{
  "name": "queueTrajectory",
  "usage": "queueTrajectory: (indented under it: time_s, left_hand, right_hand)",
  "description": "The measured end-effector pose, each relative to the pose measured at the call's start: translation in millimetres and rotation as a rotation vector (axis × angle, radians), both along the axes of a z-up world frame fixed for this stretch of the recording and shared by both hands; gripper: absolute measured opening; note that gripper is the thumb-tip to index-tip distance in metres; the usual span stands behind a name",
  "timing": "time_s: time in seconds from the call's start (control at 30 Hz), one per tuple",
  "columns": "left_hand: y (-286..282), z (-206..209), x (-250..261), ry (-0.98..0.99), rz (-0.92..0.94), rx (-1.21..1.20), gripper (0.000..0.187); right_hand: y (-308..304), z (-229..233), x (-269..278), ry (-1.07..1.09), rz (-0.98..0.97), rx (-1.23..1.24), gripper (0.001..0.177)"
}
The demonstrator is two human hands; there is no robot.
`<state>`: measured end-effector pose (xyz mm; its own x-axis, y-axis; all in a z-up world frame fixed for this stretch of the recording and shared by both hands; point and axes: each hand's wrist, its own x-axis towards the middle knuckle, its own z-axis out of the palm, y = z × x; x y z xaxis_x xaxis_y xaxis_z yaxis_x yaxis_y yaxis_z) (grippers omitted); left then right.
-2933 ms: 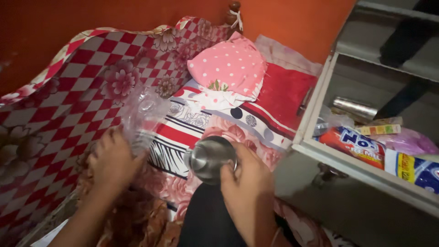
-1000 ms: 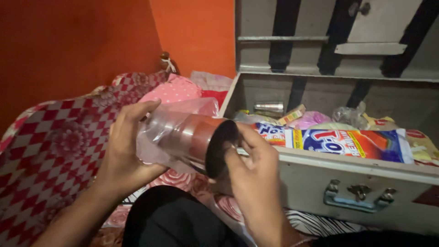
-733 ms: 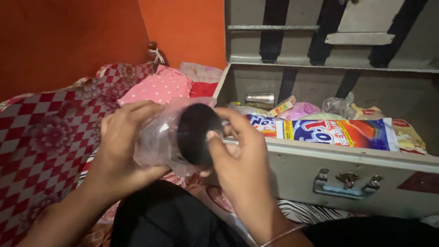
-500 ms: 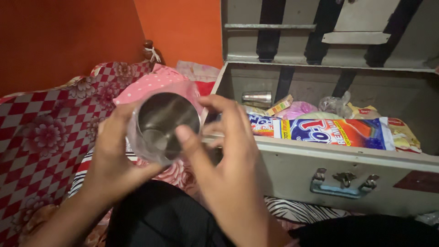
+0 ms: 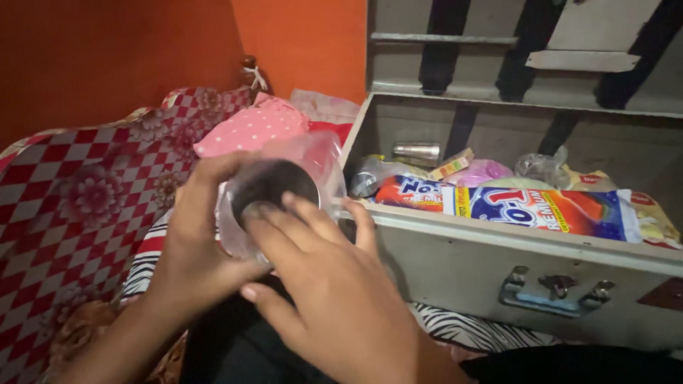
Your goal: The person unpacks a metal cup from a plastic bag, places it in a metal storage box, then adds a small packet, a yellow tube, and two plastic bags containing food items into the box. The person arranges the items inside the box.
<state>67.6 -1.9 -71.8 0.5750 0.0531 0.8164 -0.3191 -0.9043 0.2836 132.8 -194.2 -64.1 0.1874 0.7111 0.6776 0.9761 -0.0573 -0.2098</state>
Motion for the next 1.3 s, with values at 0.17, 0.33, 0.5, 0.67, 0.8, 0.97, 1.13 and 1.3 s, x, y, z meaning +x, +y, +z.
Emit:
queueTrajectory:
  time_s: [0.17, 0.33, 0.5, 0.67, 0.8, 0.97, 1.13, 1.3]
  left_hand:
    - [-1, -4, -8, -0.001, 0.046, 0.163, 0.09]
    - [1, -5, -11, -0.006, -0.156, -0.28, 0.088]
    - [6, 4, -19, -0.041, -0.165, -0.406, 0.09]
    - [8, 3, -27, -0.009, -0.191, -0.623, 0.086]
    - [15, -6, -36, 0.025, -0.225, -0.911, 0.079]
    - [21, -11, -43, 0.064, -0.189, -1.042, 0.067]
    - [17, -19, -40, 0.079, -0.047, -1.08, 0.049]
    - [20, -26, -34, 0.014, -0.283, -0.972, 0.03]
  right_hand:
    - [10, -10, -3, 0.14, 0.032, -0.193, 0.056]
    - [8, -8, -6, 0.044, 0.035, 0.122, 0.065]
    - [13, 7, -7, 0.258, 0.052, 0.415, 0.079]
    - [25, -7, -17, 0.584, 0.197, 0.673, 0.085]
    - [33, -33, -4, 0.84, 0.308, 0.683, 0.09]
    - [52, -59, 1, 1.223, 0.421, 0.546, 0.081]
    - [55, -62, -13, 1.154, 0.436, 0.465, 0.072]
    - [45, -45, -11, 0.489, 0.249, 0.347, 0.071]
